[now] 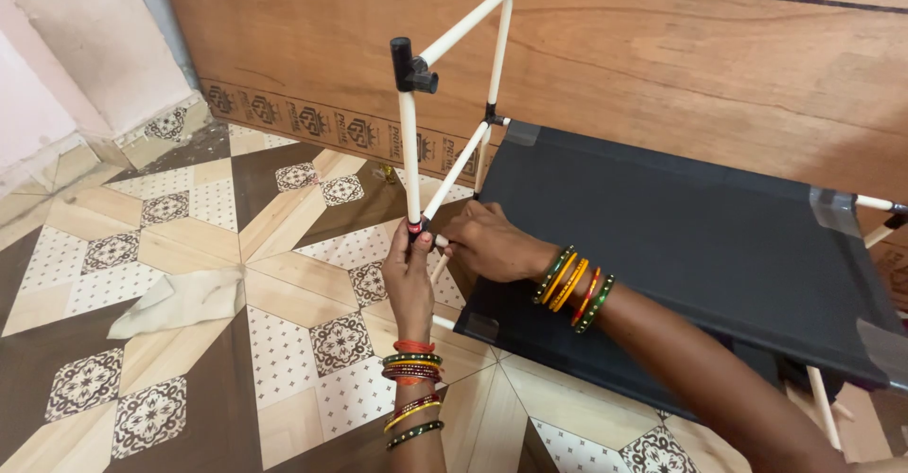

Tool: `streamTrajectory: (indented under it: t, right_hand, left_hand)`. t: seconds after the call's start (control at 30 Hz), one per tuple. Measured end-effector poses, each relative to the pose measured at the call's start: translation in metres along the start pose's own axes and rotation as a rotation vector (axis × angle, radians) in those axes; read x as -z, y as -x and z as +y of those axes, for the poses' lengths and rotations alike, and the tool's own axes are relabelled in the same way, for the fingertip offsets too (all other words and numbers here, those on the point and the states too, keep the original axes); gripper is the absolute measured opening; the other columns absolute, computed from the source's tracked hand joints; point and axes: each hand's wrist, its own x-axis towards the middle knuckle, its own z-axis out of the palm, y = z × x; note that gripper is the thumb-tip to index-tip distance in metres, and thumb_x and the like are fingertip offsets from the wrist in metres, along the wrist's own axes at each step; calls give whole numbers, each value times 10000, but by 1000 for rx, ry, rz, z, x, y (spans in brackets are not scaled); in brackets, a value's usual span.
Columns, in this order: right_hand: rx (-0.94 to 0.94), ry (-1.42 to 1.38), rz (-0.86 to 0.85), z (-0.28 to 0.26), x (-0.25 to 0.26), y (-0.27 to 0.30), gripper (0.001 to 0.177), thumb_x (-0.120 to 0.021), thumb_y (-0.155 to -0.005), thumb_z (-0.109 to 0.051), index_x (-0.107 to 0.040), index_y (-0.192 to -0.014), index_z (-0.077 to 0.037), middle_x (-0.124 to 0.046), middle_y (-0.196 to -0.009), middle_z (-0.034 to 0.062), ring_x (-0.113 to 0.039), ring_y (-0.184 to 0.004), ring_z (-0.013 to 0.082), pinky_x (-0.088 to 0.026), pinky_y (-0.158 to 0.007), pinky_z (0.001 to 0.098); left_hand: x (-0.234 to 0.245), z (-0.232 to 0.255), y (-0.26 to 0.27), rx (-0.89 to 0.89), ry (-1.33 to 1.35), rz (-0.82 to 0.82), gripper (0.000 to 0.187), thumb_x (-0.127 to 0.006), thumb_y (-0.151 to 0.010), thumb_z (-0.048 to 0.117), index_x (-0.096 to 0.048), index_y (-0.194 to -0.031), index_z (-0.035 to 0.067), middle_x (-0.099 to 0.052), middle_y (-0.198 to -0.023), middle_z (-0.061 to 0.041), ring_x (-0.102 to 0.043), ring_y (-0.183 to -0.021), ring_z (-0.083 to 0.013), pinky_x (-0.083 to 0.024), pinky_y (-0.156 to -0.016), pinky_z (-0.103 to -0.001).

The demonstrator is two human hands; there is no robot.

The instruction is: The person assembles a three-tier fabric shoe rack by attaching black fabric shelves to a white PVC pipe frame. They thread the fabric through the frame, secure it with black plastic clips, and adjust the structure for stability.

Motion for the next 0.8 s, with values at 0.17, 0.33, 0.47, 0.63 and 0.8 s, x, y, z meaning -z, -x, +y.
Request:
streamTrajectory:
  t: [0.17,0.33,0.47,0.63,0.8]
  right_hand:
    - [-27,35,-9,-4,-2,-1,219,-579,-993,-203,-725,-1041,-47,-671,-983,109,-493,-1071,270,-354,-966,456]
    - [-55,42,83,-11,-8,-1,152,-574,-974,-96,-715,-997,-43,-700,-946,122,-535,-988,301,-431,-931,443]
    - [-114,-137,243,-18,-12,3,356,-622,-933,-77,-587,-1283,-22,-649,-924,228,-594,-882,368,-511,-794,477]
    - [-67,-220,352,-22,-16,2,516,-670,-878,-33,-506,-1367,-16,-630,-1028,285,-650,-946,431,-545,-815,484]
    - [-52,-244,366,-23,-19,-2,507,-678,-888,-44,-465,-1349,-28,-634,-1136,291,-654,-1027,457,-542,-862,498]
  left_hand:
    - [-1,-10,-3,-31,-26,13,375,-668,-995,154,-666,-1328,-17,-665,-893,-30,-601,-777,-85,-534,-699,-263]
    - [-7,-12,-3,-42,90,12,367,-656,-991,130,-646,-1327,-18,-665,-925,-24,-627,-781,-94,-555,-707,-264]
    - [-11,-11,-2,-45,135,20,364,-649,-992,131,-646,-1323,-19,-688,-1003,-19,-647,-844,-96,-573,-746,-279]
    - [-12,-13,0,-43,-69,62,417,-642,-994,154,-618,-1392,30,-721,-1065,-40,-654,-910,-106,-534,-827,-279]
    - [-5,-11,-1,-58,-20,32,431,-643,-1001,161,-600,-1407,25,-706,-1115,-42,-652,-954,-102,-531,-849,-271]
